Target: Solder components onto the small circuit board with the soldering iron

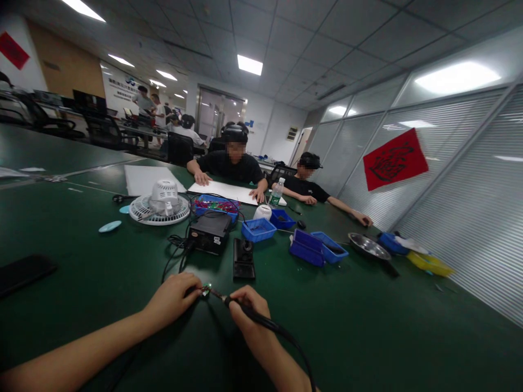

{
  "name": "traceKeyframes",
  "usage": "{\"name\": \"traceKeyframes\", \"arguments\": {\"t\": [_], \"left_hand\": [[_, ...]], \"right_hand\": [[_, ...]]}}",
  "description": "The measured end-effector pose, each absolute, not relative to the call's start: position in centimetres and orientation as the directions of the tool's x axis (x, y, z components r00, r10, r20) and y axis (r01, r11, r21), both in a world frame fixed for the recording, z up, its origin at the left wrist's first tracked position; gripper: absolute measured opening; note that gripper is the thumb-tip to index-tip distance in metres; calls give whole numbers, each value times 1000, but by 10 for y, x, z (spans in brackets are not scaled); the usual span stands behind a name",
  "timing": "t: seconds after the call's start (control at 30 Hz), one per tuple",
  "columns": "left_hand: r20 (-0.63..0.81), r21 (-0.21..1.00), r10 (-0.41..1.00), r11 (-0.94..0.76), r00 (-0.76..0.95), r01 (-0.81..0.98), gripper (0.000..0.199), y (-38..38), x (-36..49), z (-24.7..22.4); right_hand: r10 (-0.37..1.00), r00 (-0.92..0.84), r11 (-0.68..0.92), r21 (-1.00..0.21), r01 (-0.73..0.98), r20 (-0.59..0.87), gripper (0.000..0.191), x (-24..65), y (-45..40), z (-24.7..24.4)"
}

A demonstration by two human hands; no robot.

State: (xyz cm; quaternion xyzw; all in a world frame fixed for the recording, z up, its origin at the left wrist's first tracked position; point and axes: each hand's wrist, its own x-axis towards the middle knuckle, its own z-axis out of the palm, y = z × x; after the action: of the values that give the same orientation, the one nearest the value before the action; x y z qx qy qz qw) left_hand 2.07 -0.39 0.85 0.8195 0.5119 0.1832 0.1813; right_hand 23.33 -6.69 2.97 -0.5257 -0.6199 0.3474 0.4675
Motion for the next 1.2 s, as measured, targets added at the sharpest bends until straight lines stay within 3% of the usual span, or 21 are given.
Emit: {"name": "traceKeyframes", "arguments": {"t": [0.53,0.77,1.2], "left_hand": [[142,486,898,-429,416,761,16,-3,20,5],[125,487,897,-427,423,762,15,-5,21,8],[145,489,891,-443,431,751,14,-4,20,4]], "right_hand": [[986,-10,163,-974,156,164,9,231,-72,32],[991,7,128,-968,214,132,9,229,-71,42],[985,-135,139,-953,269,106,7,236,-67,48]]}}
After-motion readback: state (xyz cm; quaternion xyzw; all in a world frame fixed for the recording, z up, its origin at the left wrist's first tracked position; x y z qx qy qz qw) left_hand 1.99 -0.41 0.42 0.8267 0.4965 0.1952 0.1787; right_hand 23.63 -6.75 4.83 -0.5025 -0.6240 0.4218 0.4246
